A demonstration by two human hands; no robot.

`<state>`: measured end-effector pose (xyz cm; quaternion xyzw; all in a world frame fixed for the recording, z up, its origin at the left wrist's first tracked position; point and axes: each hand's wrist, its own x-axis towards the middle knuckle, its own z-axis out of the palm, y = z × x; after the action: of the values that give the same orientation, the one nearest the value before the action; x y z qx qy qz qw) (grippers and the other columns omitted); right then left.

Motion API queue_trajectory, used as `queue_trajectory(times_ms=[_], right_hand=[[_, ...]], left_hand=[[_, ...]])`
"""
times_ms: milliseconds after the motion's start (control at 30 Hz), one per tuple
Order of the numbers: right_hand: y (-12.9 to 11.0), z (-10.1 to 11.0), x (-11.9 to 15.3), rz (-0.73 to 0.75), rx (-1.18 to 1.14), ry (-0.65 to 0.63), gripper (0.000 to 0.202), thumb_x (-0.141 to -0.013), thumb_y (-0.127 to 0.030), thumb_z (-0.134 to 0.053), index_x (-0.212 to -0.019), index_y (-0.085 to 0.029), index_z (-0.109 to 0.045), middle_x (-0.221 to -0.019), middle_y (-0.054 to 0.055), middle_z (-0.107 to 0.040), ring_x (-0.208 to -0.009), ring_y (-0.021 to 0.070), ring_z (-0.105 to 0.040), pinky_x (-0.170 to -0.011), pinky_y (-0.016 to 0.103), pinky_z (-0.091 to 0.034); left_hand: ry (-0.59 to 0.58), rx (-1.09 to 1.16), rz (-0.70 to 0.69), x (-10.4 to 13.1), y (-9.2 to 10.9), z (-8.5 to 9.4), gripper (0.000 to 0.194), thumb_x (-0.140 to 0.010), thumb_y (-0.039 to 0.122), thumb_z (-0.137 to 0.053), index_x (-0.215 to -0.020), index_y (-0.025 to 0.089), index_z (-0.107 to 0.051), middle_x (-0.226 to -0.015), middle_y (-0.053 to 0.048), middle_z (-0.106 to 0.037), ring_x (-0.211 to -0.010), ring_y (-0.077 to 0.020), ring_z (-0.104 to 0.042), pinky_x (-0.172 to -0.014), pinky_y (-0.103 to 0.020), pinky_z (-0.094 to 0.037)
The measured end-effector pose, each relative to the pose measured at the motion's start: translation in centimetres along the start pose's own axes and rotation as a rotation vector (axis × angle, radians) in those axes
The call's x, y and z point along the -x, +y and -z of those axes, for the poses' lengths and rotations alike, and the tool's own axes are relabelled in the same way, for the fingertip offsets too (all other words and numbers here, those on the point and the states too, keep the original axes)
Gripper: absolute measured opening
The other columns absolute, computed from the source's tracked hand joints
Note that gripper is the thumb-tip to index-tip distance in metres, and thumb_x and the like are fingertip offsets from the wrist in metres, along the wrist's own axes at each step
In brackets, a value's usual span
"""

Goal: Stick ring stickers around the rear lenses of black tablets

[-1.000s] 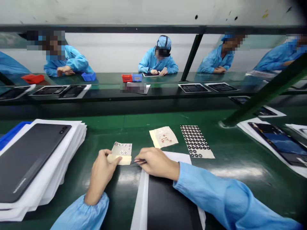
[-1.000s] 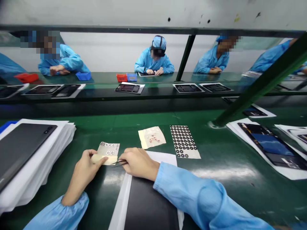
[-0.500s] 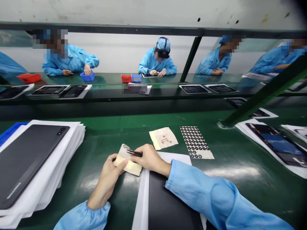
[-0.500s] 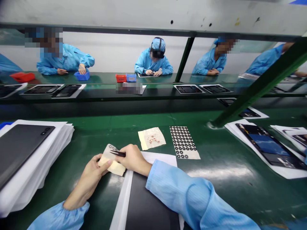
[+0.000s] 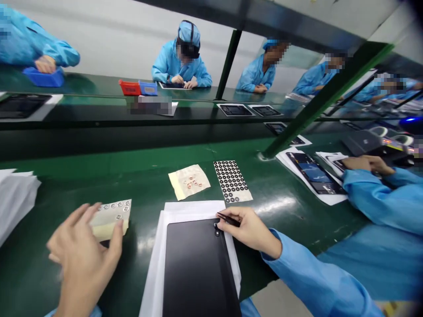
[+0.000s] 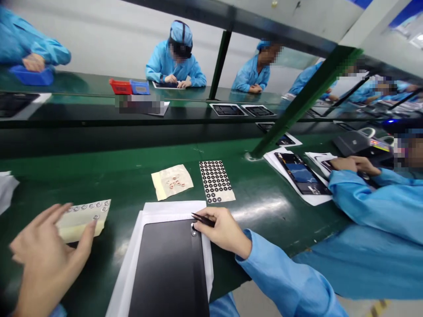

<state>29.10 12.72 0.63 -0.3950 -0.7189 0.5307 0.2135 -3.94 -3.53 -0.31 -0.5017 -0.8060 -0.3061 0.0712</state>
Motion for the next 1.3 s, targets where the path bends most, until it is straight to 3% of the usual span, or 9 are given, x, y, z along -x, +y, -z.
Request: queue_trajectory(times_ms=[100,200,367,467,700,867,1033,1100,1300], right_hand=[[1.1,-0.3,0.3,0.042,0.118,0.101,0.01,-0.082,-0.027,-0.076,-0.089,-0.019,-0.077,-0.082,0.004,-0.077,-0.075,0.0192,-0.072,-0.068,0.029,-0.057],[1.6,-0.5,0.9,0.217,0.241,0.203,0.005,-0.086,-0.024,-0.074,-0.086,-0.02,-0.078,-0.077,0.003,-0.07,-0.068,0.0158,-0.066,-0.059,0.026,-0.051],[2.5,0.0,2.8,0.619,0.498,0.159,0.028,-0.098,-0.013,-0.058,-0.121,-0.02,-0.072,-0.099,0.006,-0.07,-0.066,0.0111,-0.063,-0.057,0.023,-0.05],[2.8,0.3,3.1,0.736,0.766,0.124,0.031,-0.096,-0.01,-0.057,-0.123,-0.017,-0.068,-0.103,0.008,-0.07,-0.063,0.0119,-0.061,-0.049,0.025,-0.044],[3.0,0.7,2.4,0.649,0.717,0.037,0.035,-0.093,-0.012,-0.055,-0.124,-0.023,-0.068,-0.109,0.006,-0.07,-0.058,0.009,-0.056,-0.051,0.024,-0.044],[3.4,0.6,2.1,0.577,0.574,0.04,0.027,-0.097,-0.019,-0.057,-0.118,-0.025,-0.073,-0.106,0.005,-0.068,-0.059,0.0084,-0.053,-0.054,0.024,-0.045],[3.1,1.0,1.6,0.52,0.478,0.04,0.023,-0.099,-0.026,-0.06,-0.116,-0.026,-0.075,-0.101,0.003,-0.067,-0.058,0.0087,-0.049,-0.053,0.024,-0.044],[2.7,1.0,1.7,0.537,0.57,0.024,0.026,-0.1,-0.029,-0.058,-0.121,-0.024,-0.073,-0.103,0.004,-0.067,-0.058,0.0085,-0.052,-0.053,0.024,-0.044],[1.4,-0.9,2.5,0.582,0.967,0.063,0.033,-0.102,-0.03,-0.052,-0.124,-0.012,-0.07,-0.096,0.012,-0.07,-0.067,0.0167,-0.063,-0.047,0.026,-0.039]], left_hand=[[-0.19,0.109,-0.212,0.1,3.8,-1.6,0.037,-0.099,0.048,-0.05,-0.122,0.022,-0.064,-0.127,-0.013,-0.065,-0.12,-0.0357,-0.06,-0.104,-0.054,-0.046],[-0.388,0.154,-0.274,-0.1,6.2,-3.7,0.037,-0.1,0.049,-0.048,-0.119,0.024,-0.068,-0.121,-0.009,-0.068,-0.11,-0.0308,-0.063,-0.094,-0.046,-0.051],[-0.443,0.106,-0.228,-1.2,7.3,-5.8,0.048,-0.102,0.051,-0.041,-0.122,0.018,-0.07,-0.109,-0.012,-0.066,-0.102,-0.0315,-0.061,-0.093,-0.048,-0.049],[-0.463,0.145,-0.182,-1.8,7.2,-6.1,0.043,-0.099,0.053,-0.046,-0.112,0.022,-0.073,-0.103,-0.009,-0.066,-0.101,-0.0294,-0.061,-0.092,-0.044,-0.049],[-0.357,0.28,-0.202,-1.3,7.9,-5.8,0.024,-0.097,0.045,-0.053,-0.096,0.025,-0.066,-0.115,-0.009,-0.068,-0.113,-0.0293,-0.064,-0.097,-0.041,-0.049],[-0.444,0.355,-0.095,-1.0,8.0,-5.2,0.021,-0.096,0.047,-0.056,-0.097,0.027,-0.062,-0.12,-0.006,-0.073,-0.108,-0.0266,-0.07,-0.083,-0.033,-0.054],[-0.495,0.435,0.086,-1.5,7.4,-5.4,0.064,-0.086,0.055,-0.067,-0.14,0.025,-0.048,-0.102,-0.004,-0.075,-0.091,-0.0249,-0.072,-0.081,-0.034,-0.057],[-0.513,0.436,0.118,-1.7,7.2,-5.6,0.081,-0.085,0.056,-0.068,-0.152,0.023,-0.037,-0.096,-0.002,-0.075,-0.085,-0.0243,-0.072,-0.077,-0.033,-0.057],[-0.536,0.287,0.132,-1.5,7.2,-5.8,0.061,-0.086,0.062,-0.063,-0.137,0.029,-0.059,-0.103,-0.003,-0.076,-0.072,-0.0225,-0.067,-0.067,-0.033,-0.052]])
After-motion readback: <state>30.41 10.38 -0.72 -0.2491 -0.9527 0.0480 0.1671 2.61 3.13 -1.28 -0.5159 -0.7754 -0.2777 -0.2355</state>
